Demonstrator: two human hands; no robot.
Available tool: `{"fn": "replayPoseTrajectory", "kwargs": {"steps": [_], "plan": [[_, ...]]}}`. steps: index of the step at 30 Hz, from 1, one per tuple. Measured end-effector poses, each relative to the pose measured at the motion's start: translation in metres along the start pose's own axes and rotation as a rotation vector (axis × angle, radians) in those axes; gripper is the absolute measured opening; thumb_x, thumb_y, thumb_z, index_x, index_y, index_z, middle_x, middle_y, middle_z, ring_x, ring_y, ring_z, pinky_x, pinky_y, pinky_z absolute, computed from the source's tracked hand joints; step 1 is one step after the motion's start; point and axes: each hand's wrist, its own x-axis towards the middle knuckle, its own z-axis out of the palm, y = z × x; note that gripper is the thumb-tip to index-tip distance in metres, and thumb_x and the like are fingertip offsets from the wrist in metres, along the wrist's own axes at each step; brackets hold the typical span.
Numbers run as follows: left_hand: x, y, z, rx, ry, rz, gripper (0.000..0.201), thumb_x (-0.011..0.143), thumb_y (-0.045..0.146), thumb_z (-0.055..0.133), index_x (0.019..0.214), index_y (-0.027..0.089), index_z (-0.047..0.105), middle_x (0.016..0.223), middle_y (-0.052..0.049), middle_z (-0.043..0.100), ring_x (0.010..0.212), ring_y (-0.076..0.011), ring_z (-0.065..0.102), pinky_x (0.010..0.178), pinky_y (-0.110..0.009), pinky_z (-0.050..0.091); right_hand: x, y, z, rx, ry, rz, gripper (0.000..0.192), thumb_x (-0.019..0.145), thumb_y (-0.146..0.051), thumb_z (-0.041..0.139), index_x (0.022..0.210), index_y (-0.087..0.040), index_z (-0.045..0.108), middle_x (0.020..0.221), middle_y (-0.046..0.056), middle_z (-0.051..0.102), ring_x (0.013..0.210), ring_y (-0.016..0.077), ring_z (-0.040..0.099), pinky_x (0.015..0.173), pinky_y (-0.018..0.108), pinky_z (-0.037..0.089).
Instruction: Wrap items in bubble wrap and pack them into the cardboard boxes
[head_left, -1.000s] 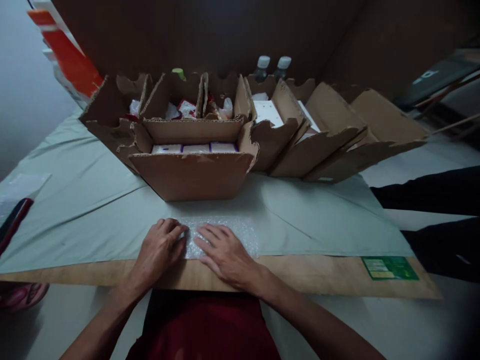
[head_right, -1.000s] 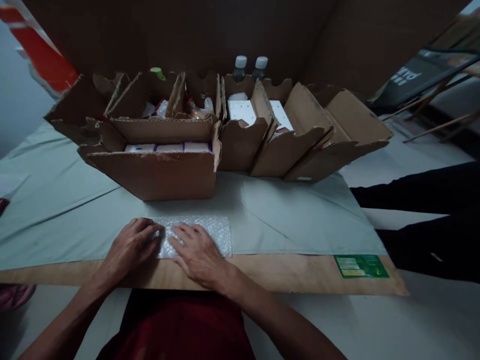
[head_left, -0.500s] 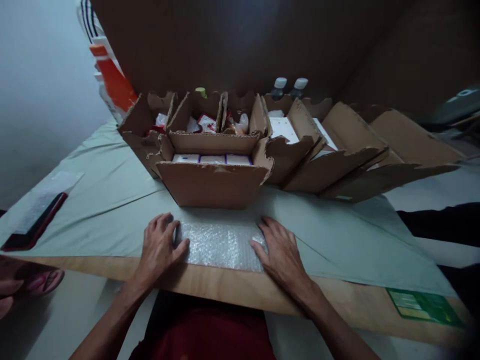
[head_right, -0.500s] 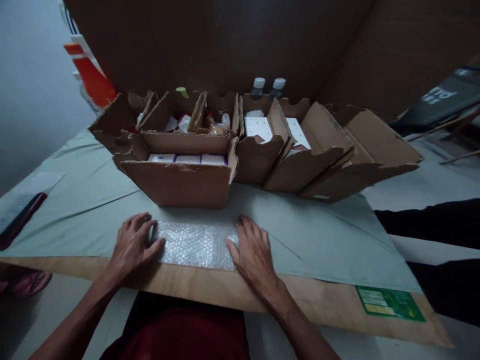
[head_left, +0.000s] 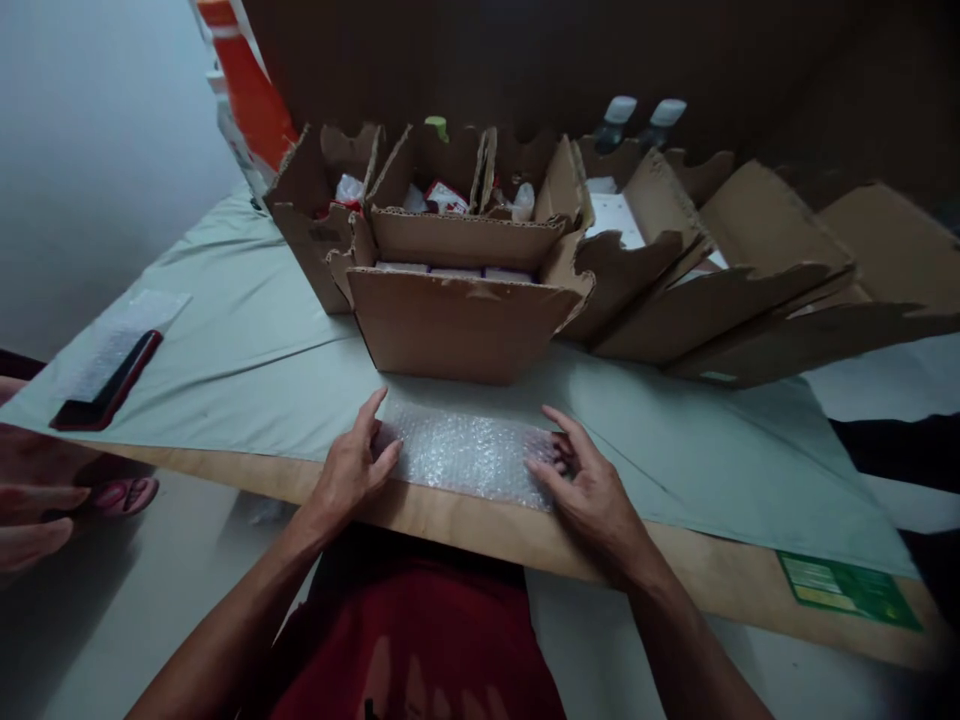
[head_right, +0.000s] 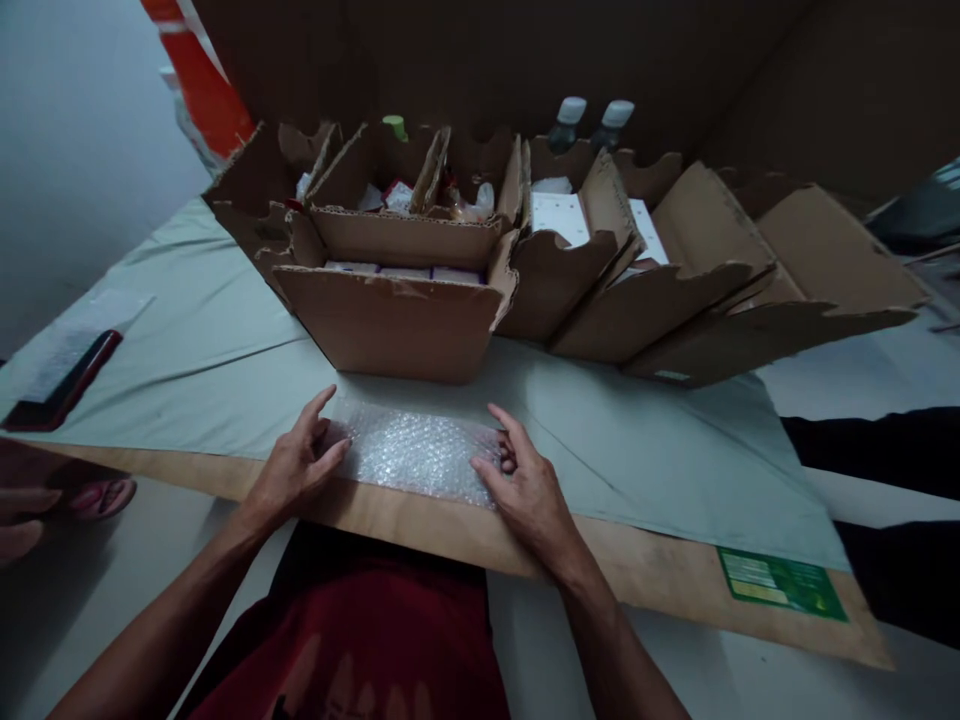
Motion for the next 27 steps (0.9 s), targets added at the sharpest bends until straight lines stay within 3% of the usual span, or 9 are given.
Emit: {"fn": "replayPoseTrajectory", "kwargs": {"steps": [2, 5, 7, 10, 15, 17, 19, 22, 27], "plan": [[-0.001, -0.004, 0.000, -0.005, -0.032, 0.035, 0.069, 0.089, 0.027, 0.055, 0.155, 0.016, 0.040, 0.071, 0.005, 0.058, 0.058, -0.0126, 0.053, 0.063, -0.025, 0.047, -0.006, 0.002, -0.006, -0.029, -0.072, -0.035, 0.058, 0.091, -0.042, 0.062, 0.147, -0.027, 0.056, 0.119, 0.009, 0.072, 0.097, 0.0234, 0.068, 0.088, 0.042, 0.057], [-0.003, -0.010, 0.002, -0.010, -0.085, 0.170, 0.048, 0.087, 0.017, 0.051, 0.133, 0.020, 0.064, 0.092, -0.003, 0.074, 0.076, -0.0149, 0.068, 0.076, -0.028, 0.055, -0.014, 0.007, -0.009, -0.125, -0.162, -0.130, 0.034, 0.092, -0.037, 0.061, 0.122, -0.029, 0.074, 0.125, 0.009, 0.072, 0.116, 0.0289, 0.066, 0.097, 0.050, 0.055], [-0.005, -0.011, 0.003, 0.000, -0.091, 0.280, 0.038, 0.084, 0.010, 0.048, 0.113, 0.019, 0.072, 0.100, -0.006, 0.077, 0.087, -0.0166, 0.072, 0.081, -0.029, 0.057, -0.017, 0.007, -0.006, -0.215, -0.157, -0.223, 0.025, 0.091, -0.028, 0.062, 0.110, -0.027, 0.078, 0.114, 0.009, 0.076, 0.111, 0.0291, 0.068, 0.094, 0.050, 0.057], [-0.008, -0.002, -0.007, 0.046, -0.041, 0.458, 0.035, 0.086, 0.005, 0.048, 0.106, 0.019, 0.072, 0.087, -0.004, 0.076, 0.078, -0.0155, 0.071, 0.070, -0.026, 0.058, -0.018, -0.005, -0.005, -0.283, -0.042, -0.477, 0.026, 0.092, -0.013, 0.057, 0.108, -0.024, 0.075, 0.100, 0.007, 0.077, 0.092, 0.0237, 0.071, 0.079, 0.041, 0.060], [0.003, 0.044, -0.061, 0.269, 0.427, 0.869, 0.047, 0.086, 0.002, 0.062, 0.128, 0.021, 0.064, 0.097, -0.006, 0.077, 0.087, -0.0193, 0.071, 0.085, -0.034, 0.057, -0.011, -0.069, -0.046, -0.440, 0.329, -0.866, 0.057, 0.090, -0.003, 0.062, 0.141, -0.026, 0.061, 0.117, 0.010, 0.073, 0.107, 0.0249, 0.070, 0.089, 0.041, 0.058], [0.022, 0.064, -0.086, 0.361, 0.620, 0.964, 0.066, 0.083, 0.007, 0.070, 0.144, 0.023, 0.054, 0.114, -0.008, 0.076, 0.101, -0.0232, 0.072, 0.095, -0.038, 0.054, 0.005, -0.099, -0.066, -0.544, 0.522, -0.949, 0.073, 0.085, -0.003, 0.069, 0.152, -0.025, 0.051, 0.128, 0.013, 0.070, 0.117, 0.0279, 0.067, 0.098, 0.043, 0.056], [0.048, 0.080, -0.105, 0.395, 0.710, 0.976, 0.069, 0.084, 0.017, 0.072, 0.149, 0.025, 0.049, 0.126, -0.010, 0.072, 0.113, -0.0266, 0.069, 0.103, -0.042, 0.050, 0.034, -0.121, -0.081, -0.559, 0.675, -1.008, 0.073, 0.085, -0.005, 0.071, 0.152, -0.027, 0.051, 0.132, 0.011, 0.069, 0.122, 0.0287, 0.066, 0.104, 0.045, 0.053], [0.094, 0.095, -0.120, 0.351, 0.531, 0.798, 0.042, 0.094, 0.032, 0.055, 0.134, 0.019, 0.063, 0.122, -0.011, 0.073, 0.110, -0.0268, 0.067, 0.101, -0.042, 0.049, 0.092, -0.139, -0.094, -0.437, 0.593, -0.926, 0.042, 0.092, -0.013, 0.062, 0.131, -0.027, 0.069, 0.125, 0.007, 0.074, 0.119, 0.0261, 0.067, 0.104, 0.044, 0.052], [0.154, 0.101, -0.136, 0.375, -0.090, 0.438, 0.038, 0.090, 0.037, 0.049, 0.078, 0.013, 0.075, 0.066, -0.002, 0.063, 0.063, -0.0157, 0.056, 0.061, -0.026, 0.042, 0.169, -0.154, -0.101, -0.493, -0.086, -0.430, 0.023, 0.087, -0.018, 0.057, 0.094, -0.018, 0.080, 0.091, 0.003, 0.079, 0.080, 0.0173, 0.069, 0.076, 0.030, 0.052]]}}
